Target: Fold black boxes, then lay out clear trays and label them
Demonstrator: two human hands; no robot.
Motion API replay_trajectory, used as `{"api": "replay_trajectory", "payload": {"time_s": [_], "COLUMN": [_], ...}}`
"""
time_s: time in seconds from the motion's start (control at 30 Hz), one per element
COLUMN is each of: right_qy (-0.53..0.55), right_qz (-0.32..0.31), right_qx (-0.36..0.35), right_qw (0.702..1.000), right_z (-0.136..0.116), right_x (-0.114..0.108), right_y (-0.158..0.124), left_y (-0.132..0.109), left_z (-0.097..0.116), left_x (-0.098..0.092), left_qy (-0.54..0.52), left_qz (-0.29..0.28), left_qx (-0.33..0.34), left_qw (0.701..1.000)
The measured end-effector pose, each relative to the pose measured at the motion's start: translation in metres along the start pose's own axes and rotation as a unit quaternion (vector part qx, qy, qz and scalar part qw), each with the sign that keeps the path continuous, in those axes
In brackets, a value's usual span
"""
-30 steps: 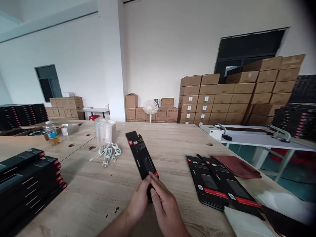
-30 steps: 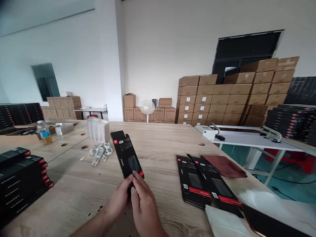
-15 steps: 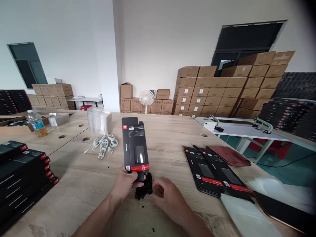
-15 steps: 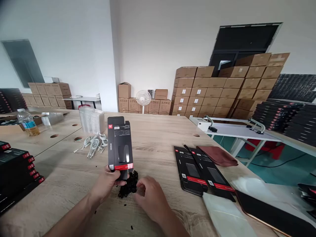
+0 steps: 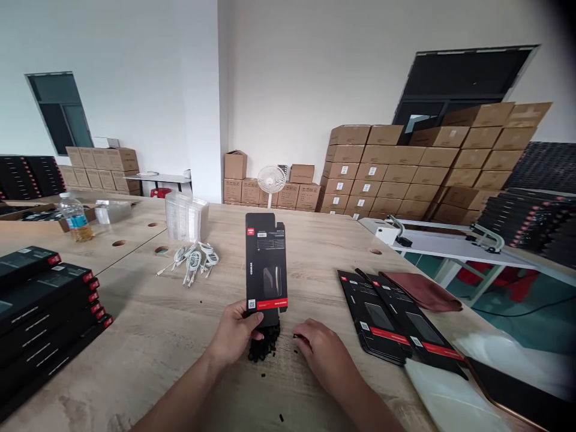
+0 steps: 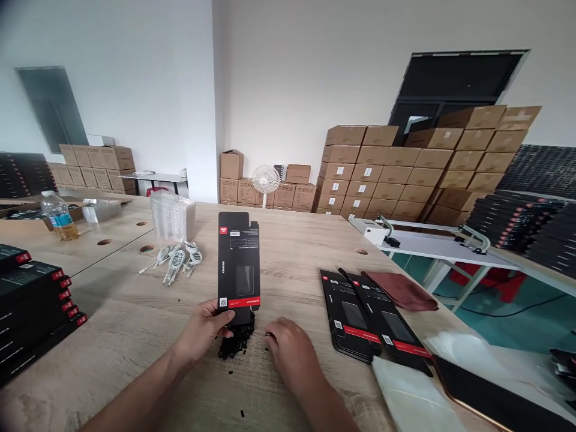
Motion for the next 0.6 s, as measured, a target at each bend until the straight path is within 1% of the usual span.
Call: {"api": "replay_trajectory", "payload": {"time_s": [0.07,0.13,0.2,0.3,0.37,0.47,0.53,0.6], "right_qy": [0.072,0.141,0.170,0.151,0.141,0.168,0.201,0.208], "right_qz": [0.045,0.099,0.128,0.127,0.115,0.101,0.103,0.108], "right_qx": [0.001,0.015,0.009,-0.012,-0.002,0.003,0.000,0.011], "right_qw": [0.996,0.985,0.977,0.980,0.983,0.981,0.974,0.972], "right_z": [-0.004,-0.007,-0.013,-0.025,-0.028,-0.033,-0.035,-0.032], "right_x": [-0.004,-0.009,-0.012,-0.011,-0.007,-0.003,-0.003,-0.004], "right_y": [0.001,0.001,0.001,0.002,0.003,0.006,0.008,0.008], "left_y": [-0.001,-0.001,-0.003,-0.007,-0.013,-0.023,-0.031,-0.037], "left_z": [-0.002,-0.005,-0.006,0.000,0.008,0.018,0.024,0.028], "left_x": [0.000,0.002,0.007,0.016,0.021,0.030,0.038,0.046], "left_qy": [-0.008,-0.004,0.019,0.076,0.123,0.223,0.288,0.325], "left_qz": [0.008,0.014,0.013,0.012,0.028,0.047,0.043,0.027], "left_qx": [-0.004,-0.007,0.001,0.061,0.114,0.181,0.219,0.244], "left_qw": [1.000,1.000,1.000,0.995,0.985,0.957,0.931,0.913]}}
Point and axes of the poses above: each hand's wrist, its own y-axis towards the middle knuckle, its own x-axis out of the palm, z = x × y, the point moved 8 cm from there along y, towards the middle knuckle, and after that the axes turned 5 degrees about -x, right-handed, at the moved point
